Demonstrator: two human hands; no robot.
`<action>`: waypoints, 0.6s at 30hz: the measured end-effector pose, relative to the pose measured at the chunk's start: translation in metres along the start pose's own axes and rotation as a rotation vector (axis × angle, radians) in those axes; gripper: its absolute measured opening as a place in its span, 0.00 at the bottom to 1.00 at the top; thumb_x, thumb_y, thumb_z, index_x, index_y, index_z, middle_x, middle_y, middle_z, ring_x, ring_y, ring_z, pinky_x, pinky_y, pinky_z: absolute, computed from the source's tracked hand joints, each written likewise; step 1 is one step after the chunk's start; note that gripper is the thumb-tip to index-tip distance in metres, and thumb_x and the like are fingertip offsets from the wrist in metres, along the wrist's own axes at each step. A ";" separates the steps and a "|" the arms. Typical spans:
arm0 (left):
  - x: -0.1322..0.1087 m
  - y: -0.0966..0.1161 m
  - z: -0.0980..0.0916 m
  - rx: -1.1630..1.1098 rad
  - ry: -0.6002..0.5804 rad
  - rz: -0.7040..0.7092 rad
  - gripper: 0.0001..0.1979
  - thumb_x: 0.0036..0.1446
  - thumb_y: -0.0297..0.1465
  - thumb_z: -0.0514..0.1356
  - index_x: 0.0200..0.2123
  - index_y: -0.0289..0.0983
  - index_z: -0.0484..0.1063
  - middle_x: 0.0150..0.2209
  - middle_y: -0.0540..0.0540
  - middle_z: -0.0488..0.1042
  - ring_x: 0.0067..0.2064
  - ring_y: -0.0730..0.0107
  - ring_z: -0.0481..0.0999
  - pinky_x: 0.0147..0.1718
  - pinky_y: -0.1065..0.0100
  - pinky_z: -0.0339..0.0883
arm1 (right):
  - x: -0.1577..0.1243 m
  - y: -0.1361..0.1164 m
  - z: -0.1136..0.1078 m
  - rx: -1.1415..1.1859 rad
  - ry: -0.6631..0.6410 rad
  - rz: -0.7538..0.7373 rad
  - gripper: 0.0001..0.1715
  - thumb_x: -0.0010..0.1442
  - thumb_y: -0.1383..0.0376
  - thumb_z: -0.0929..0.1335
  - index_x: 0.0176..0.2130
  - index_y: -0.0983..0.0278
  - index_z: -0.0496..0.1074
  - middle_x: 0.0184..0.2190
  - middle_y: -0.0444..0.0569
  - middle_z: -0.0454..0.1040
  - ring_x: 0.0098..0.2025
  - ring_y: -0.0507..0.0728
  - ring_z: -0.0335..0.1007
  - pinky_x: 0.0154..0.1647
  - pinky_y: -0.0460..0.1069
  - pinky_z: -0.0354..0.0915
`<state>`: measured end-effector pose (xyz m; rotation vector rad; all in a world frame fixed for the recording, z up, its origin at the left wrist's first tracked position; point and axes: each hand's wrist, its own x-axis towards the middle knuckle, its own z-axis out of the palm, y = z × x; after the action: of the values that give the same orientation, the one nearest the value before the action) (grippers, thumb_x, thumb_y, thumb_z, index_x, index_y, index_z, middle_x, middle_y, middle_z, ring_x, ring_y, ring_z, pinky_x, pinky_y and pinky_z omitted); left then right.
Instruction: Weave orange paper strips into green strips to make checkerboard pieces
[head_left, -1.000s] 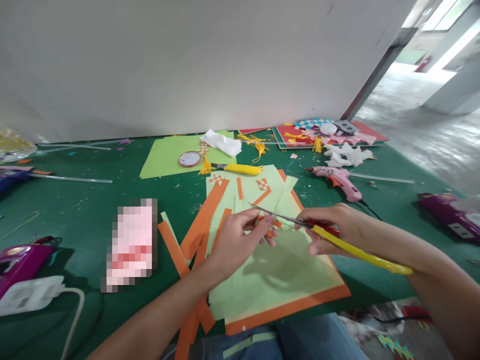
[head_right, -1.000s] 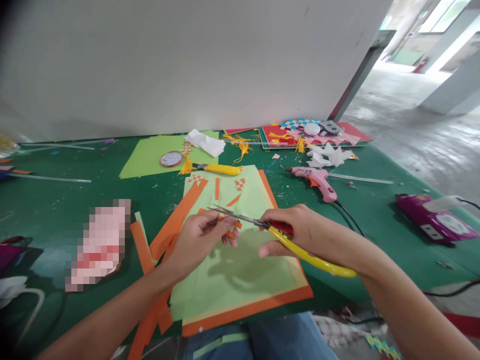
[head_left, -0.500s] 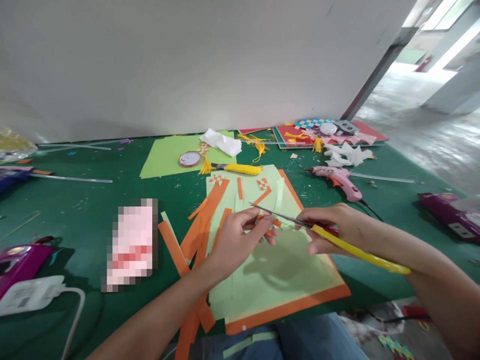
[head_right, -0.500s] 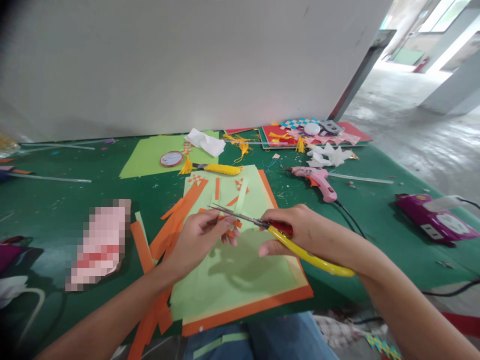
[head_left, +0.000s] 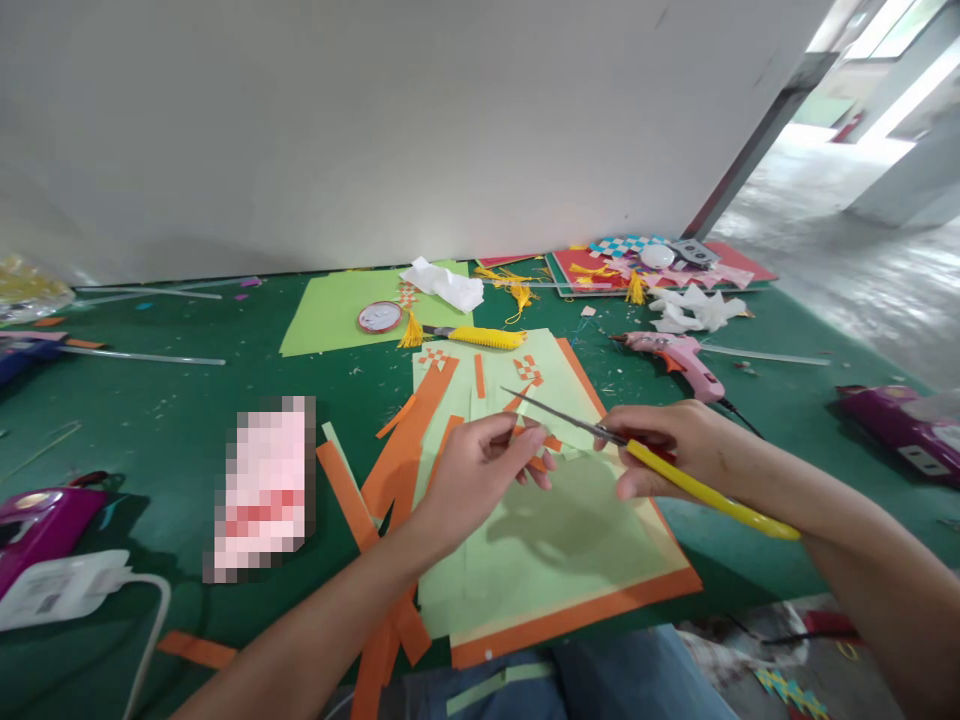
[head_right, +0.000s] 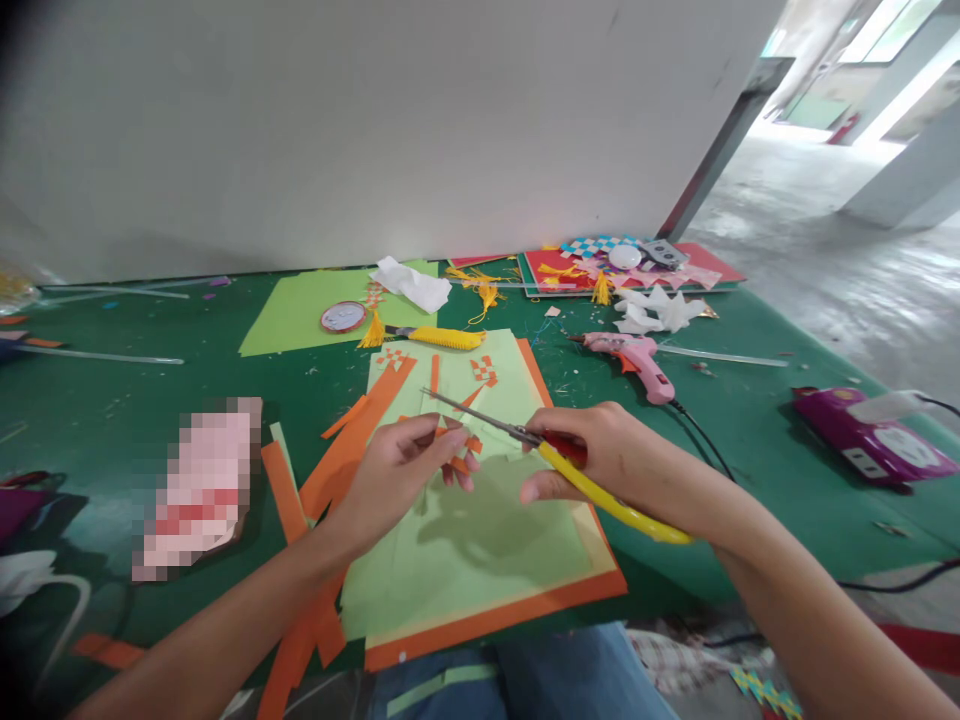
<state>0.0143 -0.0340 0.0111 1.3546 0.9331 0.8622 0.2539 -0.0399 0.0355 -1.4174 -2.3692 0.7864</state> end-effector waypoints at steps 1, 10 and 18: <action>0.000 0.000 0.000 -0.011 -0.003 -0.003 0.14 0.61 0.39 0.58 0.28 0.36 0.73 0.28 0.48 0.78 0.26 0.74 0.78 0.28 0.73 0.68 | -0.001 0.003 0.000 0.000 0.009 0.000 0.28 0.54 0.42 0.68 0.39 0.63 0.71 0.21 0.41 0.66 0.22 0.50 0.56 0.22 0.45 0.52; 0.006 -0.003 -0.004 -0.185 0.053 -0.070 0.15 0.63 0.41 0.56 0.34 0.35 0.73 0.35 0.43 0.81 0.30 0.68 0.80 0.28 0.71 0.67 | -0.003 0.020 0.003 -0.226 0.157 0.085 0.23 0.57 0.51 0.69 0.45 0.63 0.68 0.32 0.50 0.75 0.31 0.59 0.70 0.30 0.49 0.60; 0.013 -0.004 -0.009 -0.342 0.175 -0.151 0.14 0.58 0.40 0.59 0.33 0.34 0.70 0.34 0.41 0.81 0.30 0.66 0.80 0.29 0.69 0.67 | 0.006 0.036 0.021 -0.406 0.237 0.298 0.16 0.58 0.61 0.65 0.46 0.61 0.71 0.38 0.53 0.77 0.37 0.62 0.74 0.32 0.50 0.60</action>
<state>0.0113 -0.0190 0.0070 0.9155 0.9583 0.9837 0.2671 -0.0276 -0.0024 -1.9333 -2.2422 0.1785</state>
